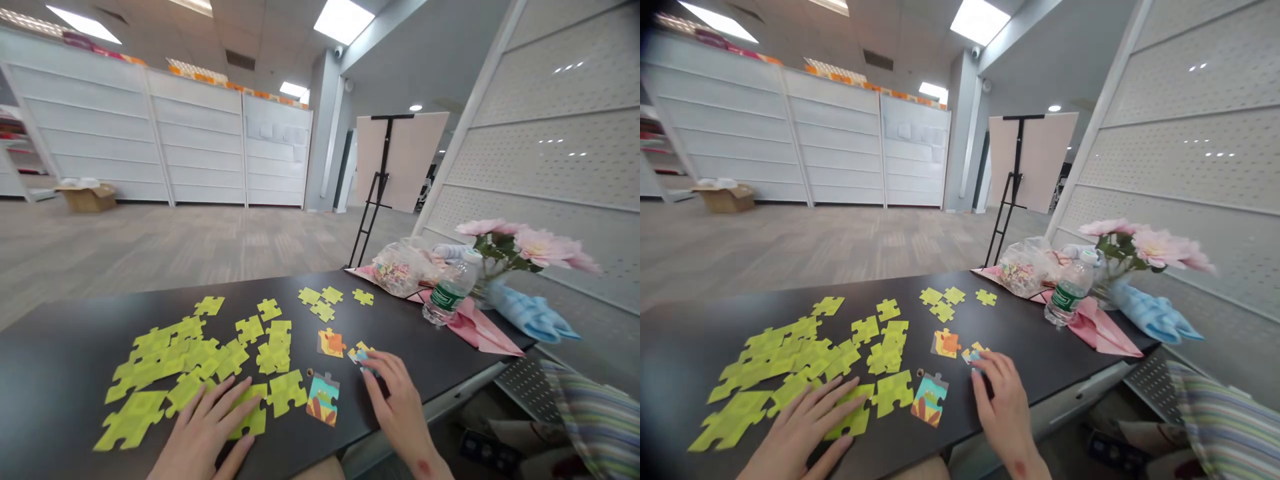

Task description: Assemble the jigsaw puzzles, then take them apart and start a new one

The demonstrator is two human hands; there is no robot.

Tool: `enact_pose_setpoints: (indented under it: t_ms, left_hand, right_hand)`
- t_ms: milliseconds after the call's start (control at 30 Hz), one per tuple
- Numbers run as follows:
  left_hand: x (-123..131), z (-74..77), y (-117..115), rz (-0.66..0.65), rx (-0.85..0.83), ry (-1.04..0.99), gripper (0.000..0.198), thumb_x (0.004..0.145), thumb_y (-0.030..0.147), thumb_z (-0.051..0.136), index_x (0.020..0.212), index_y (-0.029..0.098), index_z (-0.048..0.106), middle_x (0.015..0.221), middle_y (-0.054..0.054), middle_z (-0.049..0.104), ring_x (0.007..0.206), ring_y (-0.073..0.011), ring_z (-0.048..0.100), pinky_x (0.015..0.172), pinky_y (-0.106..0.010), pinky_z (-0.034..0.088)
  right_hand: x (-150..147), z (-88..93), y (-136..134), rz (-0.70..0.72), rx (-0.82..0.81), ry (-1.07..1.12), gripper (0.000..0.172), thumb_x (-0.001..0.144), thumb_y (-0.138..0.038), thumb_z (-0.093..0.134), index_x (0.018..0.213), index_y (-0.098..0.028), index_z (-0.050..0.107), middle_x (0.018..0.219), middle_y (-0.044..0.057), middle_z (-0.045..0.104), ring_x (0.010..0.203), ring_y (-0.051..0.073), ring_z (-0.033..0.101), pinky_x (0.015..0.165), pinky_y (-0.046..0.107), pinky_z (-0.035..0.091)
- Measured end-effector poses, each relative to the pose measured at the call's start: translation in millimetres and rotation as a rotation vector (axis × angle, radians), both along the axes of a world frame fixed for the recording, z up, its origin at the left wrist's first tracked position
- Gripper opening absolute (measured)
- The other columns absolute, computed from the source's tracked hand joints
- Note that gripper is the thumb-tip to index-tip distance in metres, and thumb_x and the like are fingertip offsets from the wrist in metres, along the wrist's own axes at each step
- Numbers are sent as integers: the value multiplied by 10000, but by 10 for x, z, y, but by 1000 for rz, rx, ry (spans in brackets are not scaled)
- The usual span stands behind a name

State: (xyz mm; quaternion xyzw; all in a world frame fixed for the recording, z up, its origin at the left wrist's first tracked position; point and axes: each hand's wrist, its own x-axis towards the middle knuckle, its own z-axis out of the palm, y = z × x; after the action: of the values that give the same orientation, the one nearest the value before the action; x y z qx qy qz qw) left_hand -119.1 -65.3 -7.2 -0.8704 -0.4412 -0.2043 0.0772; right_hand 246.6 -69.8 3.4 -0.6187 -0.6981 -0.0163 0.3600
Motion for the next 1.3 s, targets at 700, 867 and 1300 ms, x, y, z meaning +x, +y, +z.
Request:
enact_pose_setpoints:
  t_ms: [700,867,1300]
  left_hand:
    - [39,296,-423,209,-302,-535,334,983,285,598,1317,287,607,1140,-40,728,1010,-222,682,878,-331,558]
    - [126,276,-207,331,-193,-408,300,945,301,610,1234,243,668,1232,-88,648,1168,-304,581,983,-483,517]
    - [-626,63,-912,123,-14,-121,316,921,344,682,1235,321,664,1293,-31,700,1111,-266,674,849,-353,588]
  right_hand:
    - [-1089,148,-20,572,-35,144,228,992,-206,540,1201,-243,626,1039,30,774,908,178,736,817,286,574]
    - [-1256,109,55,374,1,2,203,987,-291,542,1136,-247,673,1257,98,670,1158,309,612,927,498,512]
    - [-1188,261,-109,622,-188,-157,386,914,-378,652,1296,-326,625,1355,49,629,1264,301,529,1077,528,428]
